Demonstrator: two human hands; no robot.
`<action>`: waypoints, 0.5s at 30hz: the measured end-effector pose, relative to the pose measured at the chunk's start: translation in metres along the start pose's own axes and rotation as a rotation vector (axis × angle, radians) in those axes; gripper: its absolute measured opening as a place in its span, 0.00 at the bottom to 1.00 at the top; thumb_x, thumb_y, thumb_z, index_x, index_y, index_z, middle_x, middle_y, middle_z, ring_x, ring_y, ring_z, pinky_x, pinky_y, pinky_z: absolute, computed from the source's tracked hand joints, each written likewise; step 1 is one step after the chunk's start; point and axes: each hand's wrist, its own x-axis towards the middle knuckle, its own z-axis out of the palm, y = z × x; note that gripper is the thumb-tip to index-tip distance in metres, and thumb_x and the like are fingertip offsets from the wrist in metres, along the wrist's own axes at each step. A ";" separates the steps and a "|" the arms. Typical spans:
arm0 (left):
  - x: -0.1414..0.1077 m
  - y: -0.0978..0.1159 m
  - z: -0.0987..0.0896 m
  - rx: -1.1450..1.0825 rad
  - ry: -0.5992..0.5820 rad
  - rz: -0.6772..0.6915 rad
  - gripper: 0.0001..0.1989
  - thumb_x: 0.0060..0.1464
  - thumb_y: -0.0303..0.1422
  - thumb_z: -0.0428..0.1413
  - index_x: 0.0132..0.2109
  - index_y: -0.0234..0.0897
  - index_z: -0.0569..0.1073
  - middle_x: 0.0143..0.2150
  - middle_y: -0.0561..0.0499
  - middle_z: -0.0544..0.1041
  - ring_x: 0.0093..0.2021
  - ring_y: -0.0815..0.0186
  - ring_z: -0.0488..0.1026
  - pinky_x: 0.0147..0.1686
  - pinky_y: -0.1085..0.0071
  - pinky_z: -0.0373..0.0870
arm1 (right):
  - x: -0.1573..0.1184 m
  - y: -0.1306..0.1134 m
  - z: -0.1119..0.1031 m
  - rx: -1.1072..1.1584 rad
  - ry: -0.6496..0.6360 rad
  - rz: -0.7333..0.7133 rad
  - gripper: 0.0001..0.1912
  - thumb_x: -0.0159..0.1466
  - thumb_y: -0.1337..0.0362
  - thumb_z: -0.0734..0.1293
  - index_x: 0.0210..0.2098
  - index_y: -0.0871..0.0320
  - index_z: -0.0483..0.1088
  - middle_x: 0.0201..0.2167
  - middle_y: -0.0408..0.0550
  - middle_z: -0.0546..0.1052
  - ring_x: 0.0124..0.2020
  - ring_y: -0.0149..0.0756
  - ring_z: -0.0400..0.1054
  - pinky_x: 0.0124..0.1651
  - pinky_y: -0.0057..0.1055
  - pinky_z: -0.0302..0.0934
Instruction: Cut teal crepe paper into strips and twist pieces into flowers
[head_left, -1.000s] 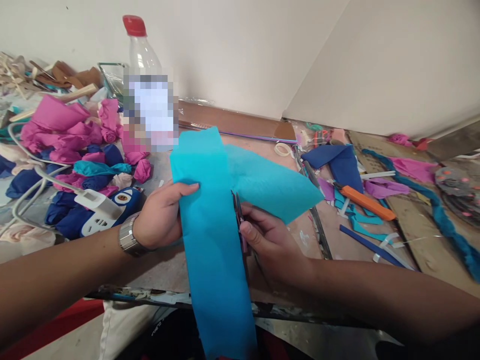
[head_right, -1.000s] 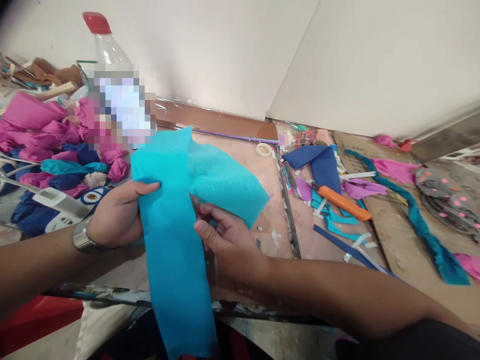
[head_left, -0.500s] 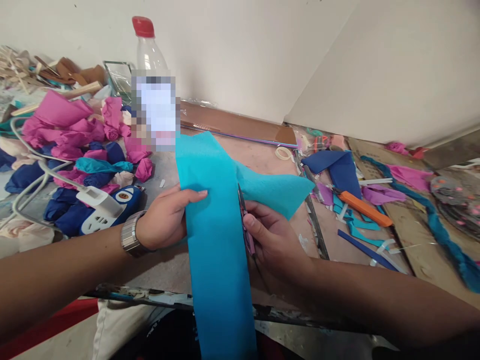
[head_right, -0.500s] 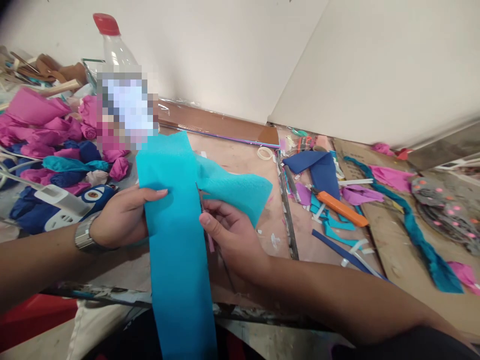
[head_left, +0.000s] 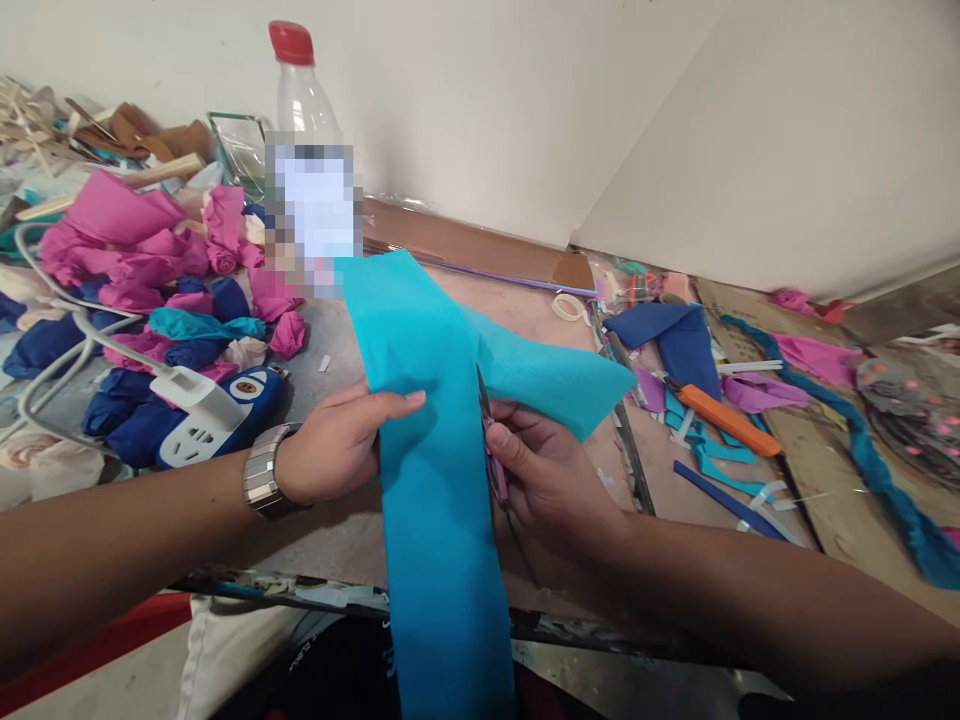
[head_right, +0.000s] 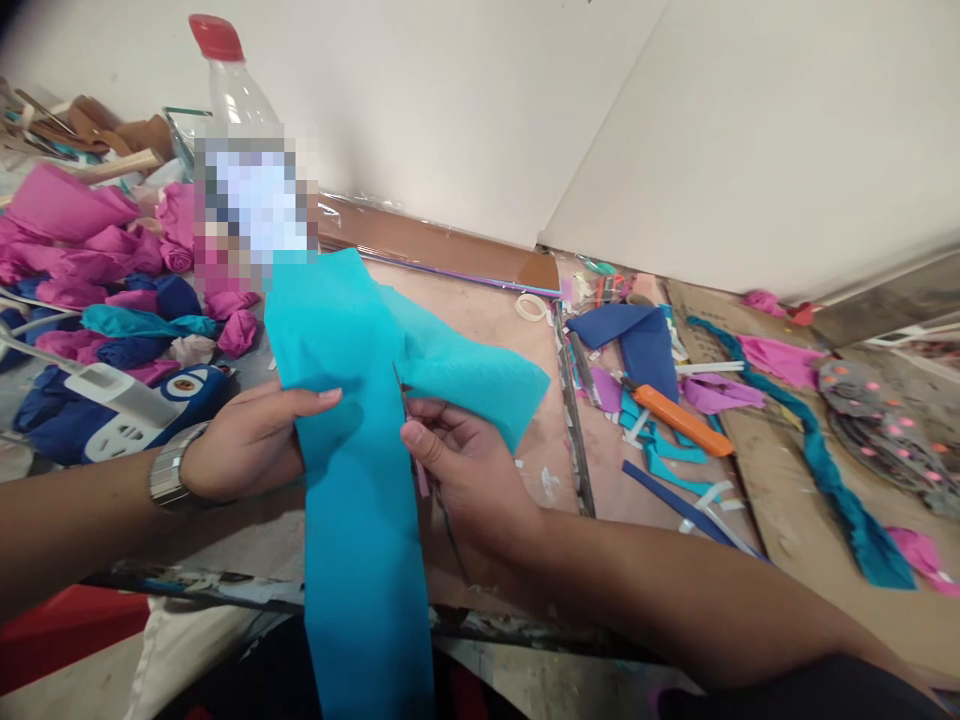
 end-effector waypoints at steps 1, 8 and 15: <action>0.000 -0.001 0.000 0.000 -0.003 -0.001 0.17 0.52 0.31 0.67 0.50 0.36 0.83 0.55 0.41 0.82 0.64 0.37 0.73 0.59 0.49 0.77 | 0.000 0.000 0.000 -0.007 -0.001 -0.008 0.23 0.54 0.49 0.81 0.39 0.56 0.77 0.21 0.37 0.72 0.20 0.24 0.60 0.23 0.25 0.54; -0.004 0.004 0.015 0.028 0.021 -0.011 0.20 0.55 0.32 0.65 0.54 0.30 0.80 0.58 0.35 0.80 0.61 0.36 0.75 0.59 0.42 0.75 | 0.001 -0.001 0.001 -0.066 0.001 -0.040 0.21 0.59 0.47 0.78 0.38 0.57 0.76 0.21 0.38 0.71 0.20 0.26 0.59 0.23 0.26 0.54; -0.005 0.002 0.013 0.007 0.006 -0.046 0.20 0.56 0.33 0.65 0.55 0.32 0.81 0.58 0.37 0.81 0.60 0.36 0.76 0.57 0.42 0.77 | 0.002 -0.001 0.002 -0.056 -0.005 -0.032 0.21 0.58 0.47 0.79 0.37 0.56 0.75 0.19 0.37 0.69 0.18 0.26 0.57 0.22 0.27 0.51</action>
